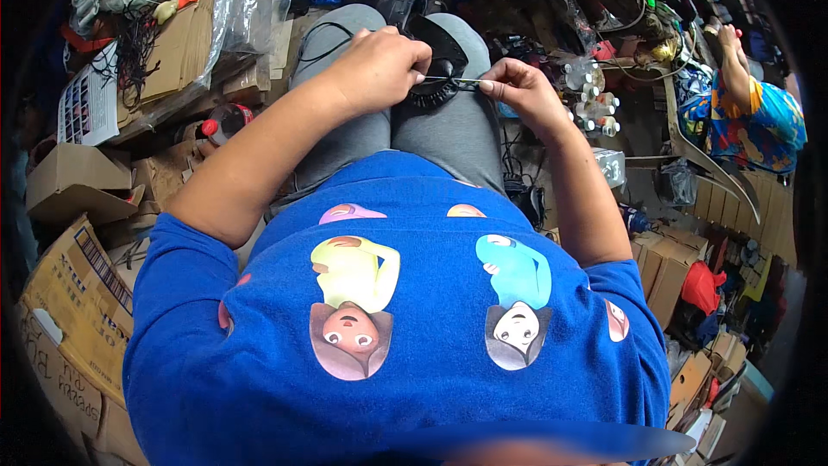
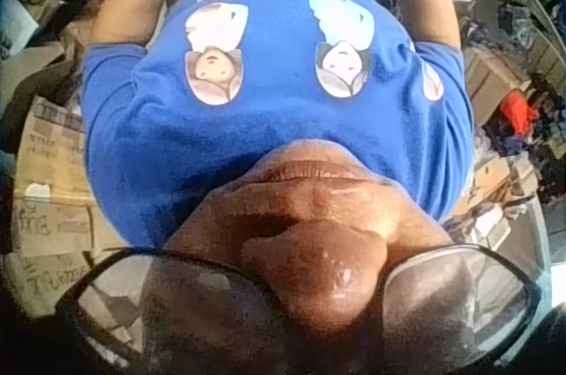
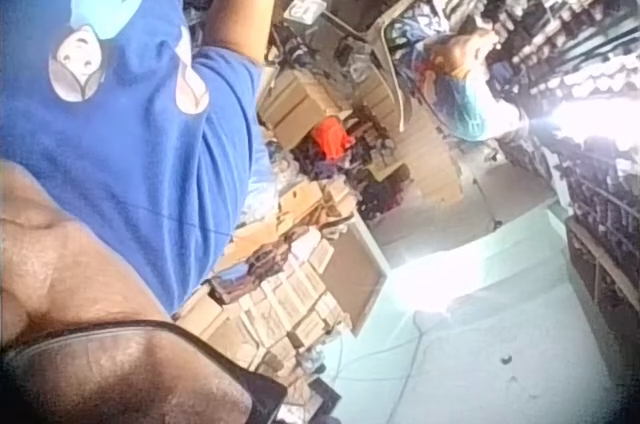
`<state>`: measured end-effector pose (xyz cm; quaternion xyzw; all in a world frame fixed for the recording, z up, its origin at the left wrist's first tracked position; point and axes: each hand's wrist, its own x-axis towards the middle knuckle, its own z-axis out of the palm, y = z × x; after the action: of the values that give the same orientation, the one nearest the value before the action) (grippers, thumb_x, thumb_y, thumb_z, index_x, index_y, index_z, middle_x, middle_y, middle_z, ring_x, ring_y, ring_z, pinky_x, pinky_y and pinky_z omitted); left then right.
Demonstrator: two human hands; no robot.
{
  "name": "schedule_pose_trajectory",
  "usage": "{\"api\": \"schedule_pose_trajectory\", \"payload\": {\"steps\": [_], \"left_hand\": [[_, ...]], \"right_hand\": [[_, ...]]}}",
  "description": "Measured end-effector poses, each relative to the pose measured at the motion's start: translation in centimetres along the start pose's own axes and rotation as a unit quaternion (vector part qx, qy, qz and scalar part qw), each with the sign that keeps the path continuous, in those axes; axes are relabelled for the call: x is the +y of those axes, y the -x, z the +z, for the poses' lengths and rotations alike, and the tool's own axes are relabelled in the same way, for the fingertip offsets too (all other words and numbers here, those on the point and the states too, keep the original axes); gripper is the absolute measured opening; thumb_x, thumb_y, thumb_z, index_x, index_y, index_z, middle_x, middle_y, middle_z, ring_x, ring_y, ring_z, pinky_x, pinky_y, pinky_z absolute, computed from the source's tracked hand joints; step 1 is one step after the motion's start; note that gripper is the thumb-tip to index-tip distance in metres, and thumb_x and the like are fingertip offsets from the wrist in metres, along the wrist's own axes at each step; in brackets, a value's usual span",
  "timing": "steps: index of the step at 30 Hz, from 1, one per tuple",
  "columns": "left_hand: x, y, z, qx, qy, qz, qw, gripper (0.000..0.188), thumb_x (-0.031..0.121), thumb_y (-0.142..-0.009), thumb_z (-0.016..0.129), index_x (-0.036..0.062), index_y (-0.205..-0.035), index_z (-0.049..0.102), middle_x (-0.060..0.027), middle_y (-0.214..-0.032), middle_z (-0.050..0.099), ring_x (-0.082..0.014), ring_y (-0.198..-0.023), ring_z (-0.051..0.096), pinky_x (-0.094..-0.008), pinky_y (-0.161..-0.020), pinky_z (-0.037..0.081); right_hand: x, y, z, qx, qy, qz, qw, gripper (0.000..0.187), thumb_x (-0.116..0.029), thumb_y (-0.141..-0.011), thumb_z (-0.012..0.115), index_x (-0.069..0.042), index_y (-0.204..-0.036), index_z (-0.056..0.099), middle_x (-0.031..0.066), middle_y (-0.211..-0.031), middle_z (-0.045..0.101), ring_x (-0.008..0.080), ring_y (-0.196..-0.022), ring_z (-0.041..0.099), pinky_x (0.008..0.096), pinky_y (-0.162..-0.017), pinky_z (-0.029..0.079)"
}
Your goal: Hand-stitching a black leather shoe component using a needle and thread in a workshop.
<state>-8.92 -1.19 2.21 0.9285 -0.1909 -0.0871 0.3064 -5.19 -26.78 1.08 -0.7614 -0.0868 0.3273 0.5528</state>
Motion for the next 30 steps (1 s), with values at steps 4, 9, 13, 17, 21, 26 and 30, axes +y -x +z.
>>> {"api": "schedule_pose_trajectory", "payload": {"steps": [4,9,13,17,21,26,30], "left_hand": [[0.5,-0.9,0.1,-0.026,0.047,0.009,0.999,0.01,0.011,-0.081,0.059,0.0041,-0.088,0.06,-0.0168,-0.081,0.062,-0.0344,-0.083,0.06,-0.0421,-0.072,0.047],[0.2,-1.4,1.1,-0.043,0.049,0.045,0.997,0.013,0.01,-0.083,0.055,0.0036,-0.093,0.058,-0.0179,-0.086,0.064,-0.0355,-0.085,0.062,-0.0427,-0.072,0.048],[0.4,-1.3,0.9,-0.059,0.029,0.066,0.996,0.013,0.011,-0.084,0.054,0.0038,-0.094,0.058,-0.0181,-0.084,0.064,-0.0368,-0.083,0.061,-0.0437,-0.071,0.048],[0.1,-1.7,1.1,-0.066,0.026,0.071,0.995,0.013,0.011,-0.083,0.054,0.0044,-0.094,0.058,-0.0178,-0.084,0.064,-0.0372,-0.082,0.061,-0.0445,-0.07,0.047],[-0.1,-1.5,1.3,-0.054,0.029,0.071,0.996,0.013,0.012,-0.083,0.055,0.005,-0.094,0.058,-0.0181,-0.082,0.063,-0.0375,-0.081,0.06,-0.0453,-0.069,0.047],[0.1,-1.6,1.1,-0.054,0.02,0.071,0.996,0.013,0.012,-0.083,0.055,0.0048,-0.094,0.058,-0.0182,-0.082,0.063,-0.0376,-0.081,0.06,-0.0452,-0.069,0.047],[-0.4,-1.7,1.5,-0.056,0.026,0.075,0.995,0.013,0.012,-0.083,0.055,0.0046,-0.093,0.059,-0.0182,-0.082,0.063,-0.0376,-0.081,0.06,-0.0452,-0.069,0.047]], "right_hand": [[1.2,1.1,0.8,0.046,0.093,-0.092,0.99,0.018,-0.014,-0.078,0.074,-0.003,-0.086,0.062,-0.0037,-0.083,0.053,0.0062,-0.077,0.052,0.0202,-0.069,0.042],[0.6,3.5,-0.1,0.015,0.016,0.021,1.0,0.016,-0.012,-0.079,0.072,-0.004,-0.085,0.06,-0.004,-0.083,0.053,0.0056,-0.08,0.051,0.0207,-0.069,0.042],[-0.1,3.8,-0.1,0.03,-0.058,0.008,0.998,0.016,-0.011,-0.079,0.072,-0.003,-0.085,0.06,-0.0019,-0.087,0.055,0.0077,-0.082,0.053,0.0237,-0.073,0.043],[1.2,3.4,1.0,0.064,0.156,-0.084,0.982,0.019,-0.013,-0.077,0.073,-0.002,-0.088,0.062,0.0037,-0.096,0.054,0.0116,-0.084,0.054,0.0254,-0.075,0.045],[1.1,3.8,0.3,-0.004,0.134,0.028,0.991,0.023,-0.015,-0.077,0.074,-0.003,-0.093,0.063,0.004,-0.095,0.054,0.0119,-0.086,0.054,0.0263,-0.078,0.046],[0.8,3.4,1.3,0.067,0.139,-0.052,0.987,0.023,-0.013,-0.078,0.073,-0.003,-0.095,0.061,0.0027,-0.093,0.053,0.0109,-0.085,0.054,0.0255,-0.075,0.045],[0.1,4.1,0.8,0.028,0.158,-0.005,0.987,0.015,-0.01,-0.078,0.072,-0.002,-0.086,0.062,0.0015,-0.088,0.052,0.0102,-0.084,0.053,0.0248,-0.074,0.045]]}}
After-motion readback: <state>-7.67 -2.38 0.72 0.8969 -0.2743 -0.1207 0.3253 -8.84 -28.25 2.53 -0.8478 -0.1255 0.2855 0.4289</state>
